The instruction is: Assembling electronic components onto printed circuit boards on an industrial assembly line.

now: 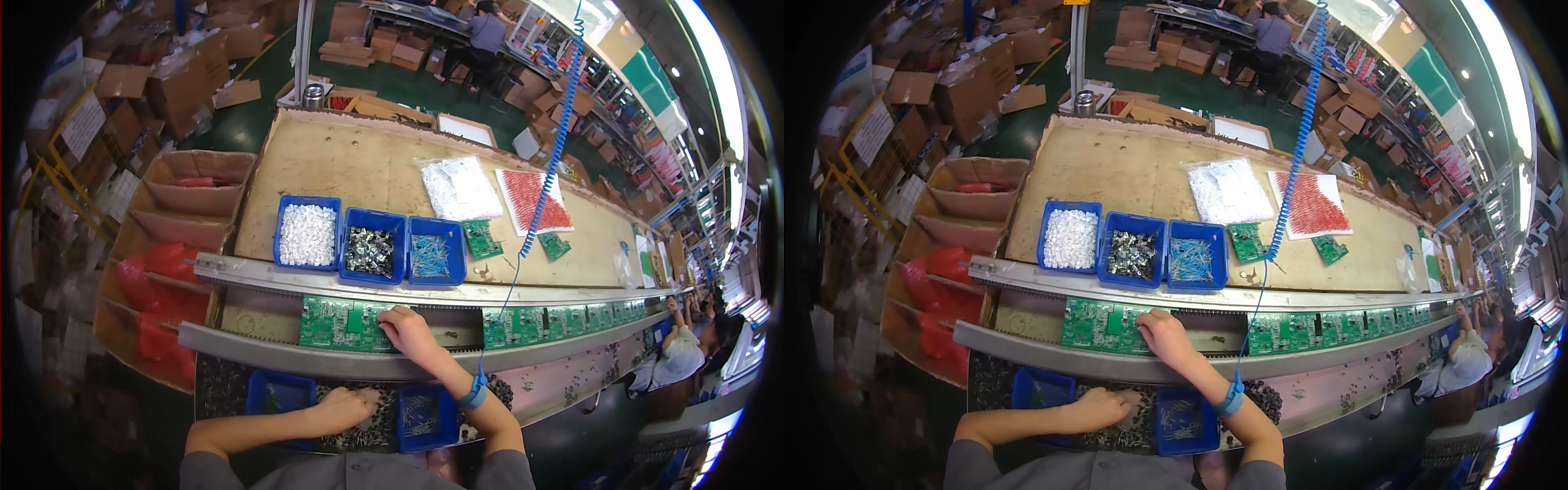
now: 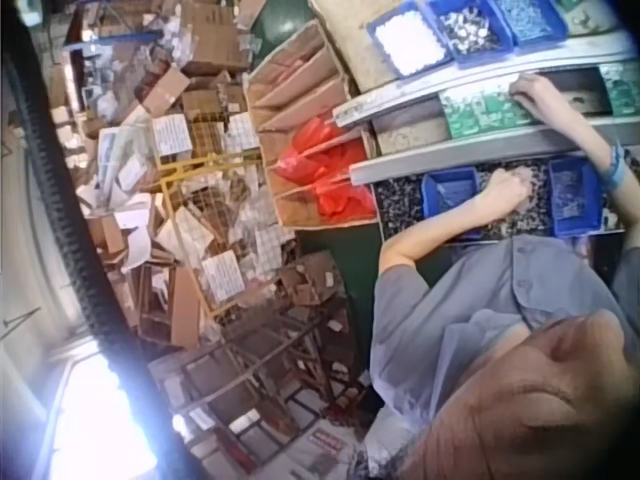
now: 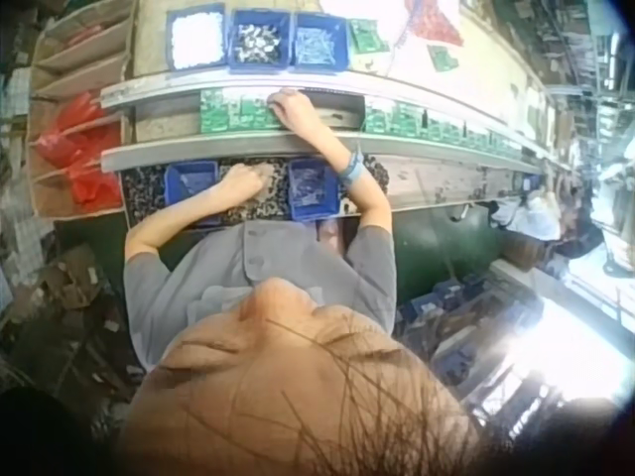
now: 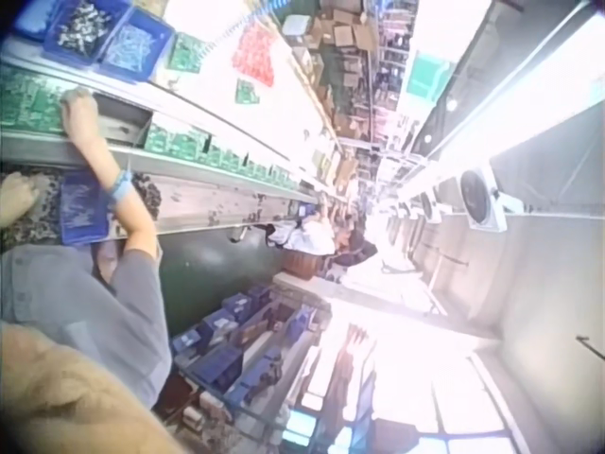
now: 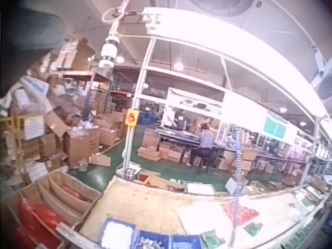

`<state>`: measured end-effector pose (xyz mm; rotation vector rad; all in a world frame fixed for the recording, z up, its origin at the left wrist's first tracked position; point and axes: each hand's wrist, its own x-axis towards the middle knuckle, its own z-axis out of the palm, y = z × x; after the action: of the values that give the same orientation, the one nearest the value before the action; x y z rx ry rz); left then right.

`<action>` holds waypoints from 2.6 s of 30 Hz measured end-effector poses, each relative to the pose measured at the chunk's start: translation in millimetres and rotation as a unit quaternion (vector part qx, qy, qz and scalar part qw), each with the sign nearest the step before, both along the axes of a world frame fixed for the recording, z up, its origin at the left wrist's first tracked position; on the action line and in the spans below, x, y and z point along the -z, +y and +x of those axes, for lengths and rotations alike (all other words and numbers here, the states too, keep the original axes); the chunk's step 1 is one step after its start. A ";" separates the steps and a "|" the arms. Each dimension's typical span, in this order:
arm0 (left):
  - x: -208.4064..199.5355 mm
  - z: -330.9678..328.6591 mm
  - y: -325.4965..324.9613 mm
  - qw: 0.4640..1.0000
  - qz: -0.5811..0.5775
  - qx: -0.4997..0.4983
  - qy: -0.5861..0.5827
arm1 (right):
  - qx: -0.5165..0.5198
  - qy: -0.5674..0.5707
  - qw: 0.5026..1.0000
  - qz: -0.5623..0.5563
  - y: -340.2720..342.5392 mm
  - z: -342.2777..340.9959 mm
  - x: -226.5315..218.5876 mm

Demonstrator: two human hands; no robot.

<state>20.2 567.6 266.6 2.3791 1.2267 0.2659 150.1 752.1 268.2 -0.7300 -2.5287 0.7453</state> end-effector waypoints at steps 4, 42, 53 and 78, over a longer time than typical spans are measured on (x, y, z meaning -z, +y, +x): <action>0.0 0.5 0.1 1.000 0.019 0.006 0.002 | 0.014 0.018 0.999 -0.031 1.2 2.4 1.6; -32.7 -89.8 59.2 0.941 0.135 -0.257 -0.175 | -0.281 -0.211 0.936 0.003 -110.9 15.7 0.4; -9.9 -97.6 70.6 0.943 0.169 -0.275 -0.087 | -0.291 -0.233 0.927 0.030 -128.1 17.9 30.9; -4.0 -97.9 69.4 0.945 0.180 -0.267 -0.053 | -0.102 -0.042 0.988 -0.105 -61.2 25.1 -43.9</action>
<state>-77.7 637.0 270.5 2.2211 1.8878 0.8409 175.1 690.9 312.2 -0.5842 -2.6559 1.0848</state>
